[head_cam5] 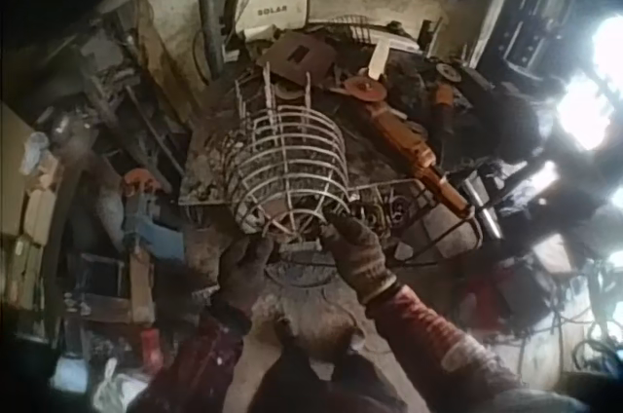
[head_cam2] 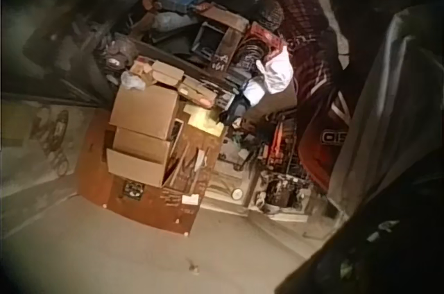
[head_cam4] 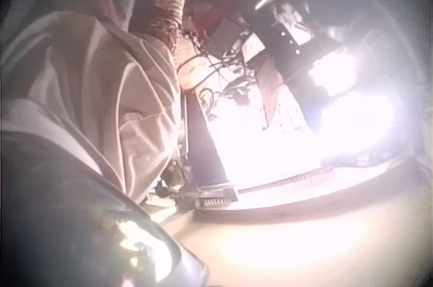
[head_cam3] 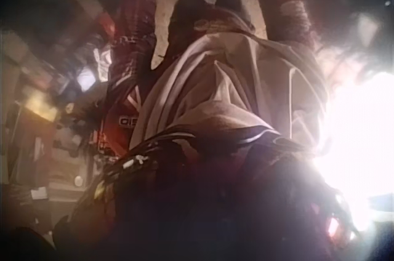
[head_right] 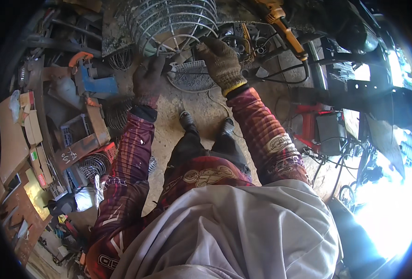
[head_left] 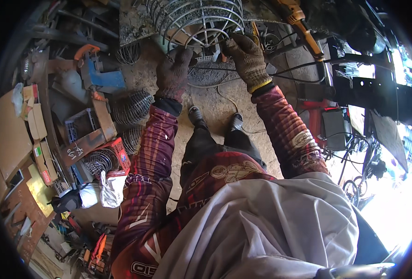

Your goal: The person welds components onto a circular wire frame using a hand-held welding tool, securing small metal pieces to the ribs of the frame one at a time.

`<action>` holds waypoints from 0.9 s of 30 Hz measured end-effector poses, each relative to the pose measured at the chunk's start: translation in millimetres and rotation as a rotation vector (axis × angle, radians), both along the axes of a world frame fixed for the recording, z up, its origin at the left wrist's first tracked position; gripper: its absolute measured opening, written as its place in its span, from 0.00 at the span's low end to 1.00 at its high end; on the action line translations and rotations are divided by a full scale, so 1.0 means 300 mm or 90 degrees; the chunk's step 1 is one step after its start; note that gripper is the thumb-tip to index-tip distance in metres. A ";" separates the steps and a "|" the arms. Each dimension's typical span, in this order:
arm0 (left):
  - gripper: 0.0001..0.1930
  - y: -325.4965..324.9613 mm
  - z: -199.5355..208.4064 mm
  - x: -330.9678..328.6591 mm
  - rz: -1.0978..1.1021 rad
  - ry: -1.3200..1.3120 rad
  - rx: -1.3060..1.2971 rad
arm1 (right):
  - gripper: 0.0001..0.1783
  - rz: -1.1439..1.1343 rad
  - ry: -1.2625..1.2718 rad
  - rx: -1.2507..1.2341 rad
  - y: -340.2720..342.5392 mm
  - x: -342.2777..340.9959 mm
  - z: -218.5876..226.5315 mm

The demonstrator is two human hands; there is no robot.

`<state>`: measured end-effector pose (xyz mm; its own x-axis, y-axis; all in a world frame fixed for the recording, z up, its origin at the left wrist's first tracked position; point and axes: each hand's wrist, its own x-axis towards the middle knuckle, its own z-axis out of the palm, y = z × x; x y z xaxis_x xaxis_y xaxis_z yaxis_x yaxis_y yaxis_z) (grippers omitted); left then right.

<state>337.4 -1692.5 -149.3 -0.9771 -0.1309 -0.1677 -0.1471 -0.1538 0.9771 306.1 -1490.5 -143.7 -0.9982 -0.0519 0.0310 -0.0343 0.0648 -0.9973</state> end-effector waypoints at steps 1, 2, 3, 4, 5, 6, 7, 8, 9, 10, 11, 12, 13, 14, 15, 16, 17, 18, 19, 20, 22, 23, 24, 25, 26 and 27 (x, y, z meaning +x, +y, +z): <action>0.17 0.005 -0.003 -0.003 0.012 -0.003 0.016 | 0.19 -0.004 -0.028 -0.019 0.002 -0.009 -0.012; 0.16 0.008 -0.007 -0.010 0.020 0.042 -0.001 | 0.19 0.007 -0.033 -0.029 0.005 -0.021 -0.022; 0.16 0.010 -0.007 -0.009 0.021 0.085 -0.020 | 0.19 0.011 -0.040 -0.042 0.006 -0.022 -0.015; 0.15 0.010 -0.013 -0.007 0.026 0.129 -0.038 | 0.19 0.019 -0.045 -0.053 0.002 -0.029 -0.004; 0.15 0.005 -0.017 -0.003 0.036 0.099 -0.001 | 0.18 0.005 -0.018 0.004 -0.009 -0.022 0.005; 0.14 -0.003 -0.016 -0.008 0.047 0.073 0.036 | 0.18 -0.001 -0.016 -0.005 -0.014 -0.026 0.002; 0.14 -0.005 -0.018 -0.010 0.057 0.048 0.074 | 0.17 -0.007 -0.013 -0.014 -0.017 -0.028 -0.003; 0.13 0.001 -0.022 -0.009 0.034 0.050 0.029 | 0.17 -0.014 -0.010 -0.023 -0.014 -0.028 -0.010; 0.13 0.000 -0.017 -0.006 0.013 0.053 -0.019 | 0.16 -0.003 -0.022 -0.053 -0.013 -0.033 -0.018; 0.15 -0.001 -0.012 -0.003 -0.008 0.056 -0.066 | 0.16 0.007 -0.034 -0.083 -0.009 -0.040 -0.026; 0.15 0.001 -0.006 -0.003 0.003 0.045 -0.091 | 0.16 0.016 -0.045 -0.113 -0.008 -0.044 -0.033; 0.14 0.009 0.000 -0.003 0.015 0.034 -0.115 | 0.16 0.014 -0.044 -0.115 -0.010 -0.044 -0.031; 0.14 0.012 0.001 -0.005 0.026 0.024 -0.138 | 0.16 0.011 -0.043 -0.118 -0.013 -0.040 -0.028; 0.13 0.009 -0.006 -0.009 0.052 0.044 -0.070 | 0.16 0.007 -0.042 -0.121 -0.016 -0.038 -0.026; 0.13 0.010 -0.020 -0.011 0.078 0.063 -0.001 | 0.16 0.006 -0.042 -0.123 -0.016 -0.037 -0.029; 0.14 0.009 -0.033 -0.014 0.105 0.082 0.068 | 0.16 0.004 -0.042 -0.126 -0.016 -0.037 -0.032; 0.14 0.004 -0.044 -0.017 0.101 0.084 0.107 | 0.16 0.003 -0.042 -0.129 -0.017 -0.036 -0.036; 0.14 -0.004 -0.053 -0.021 0.096 0.086 0.146 | 0.16 -0.003 -0.032 -0.115 -0.018 -0.035 -0.042; 0.14 -0.010 -0.062 -0.025 0.091 0.088 0.185 | 0.17 -0.009 -0.022 -0.102 -0.018 -0.033 -0.049; 0.14 -0.013 -0.076 -0.028 0.088 0.109 0.167 | 0.17 -0.014 -0.011 -0.088 -0.017 -0.032 -0.054; 0.15 -0.017 -0.090 -0.028 0.085 0.133 0.126 | 0.18 -0.010 -0.018 -0.082 -0.020 -0.033 -0.040; 0.15 -0.020 -0.095 -0.025 0.085 0.136 0.104 | 0.18 -0.007 -0.021 -0.080 -0.022 -0.035 -0.036; 0.16 -0.005 -0.067 -0.020 0.084 0.122 0.080 | 0.18 -0.011 -0.010 -0.066 -0.018 -0.037 -0.041; 0.17 0.004 -0.053 -0.018 0.083 0.107 0.056 | 0.18 -0.016 0.000 -0.053 -0.013 -0.040 -0.049; 0.18 -0.005 -0.072 -0.024 0.058 0.124 0.083 | 0.18 -0.020 0.011 -0.039 -0.009 -0.042 -0.053; 0.19 -0.023 -0.087 -0.029 0.037 0.142 0.107 | 0.18 -0.020 0.019 -0.036 -0.013 -0.041 -0.053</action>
<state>328.7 -1699.5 -175.4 -0.9839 -0.1766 0.0261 0.0822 -0.3182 0.9444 293.9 -1494.4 -159.7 -0.9978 -0.0172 0.0635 -0.0637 0.0102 -0.9979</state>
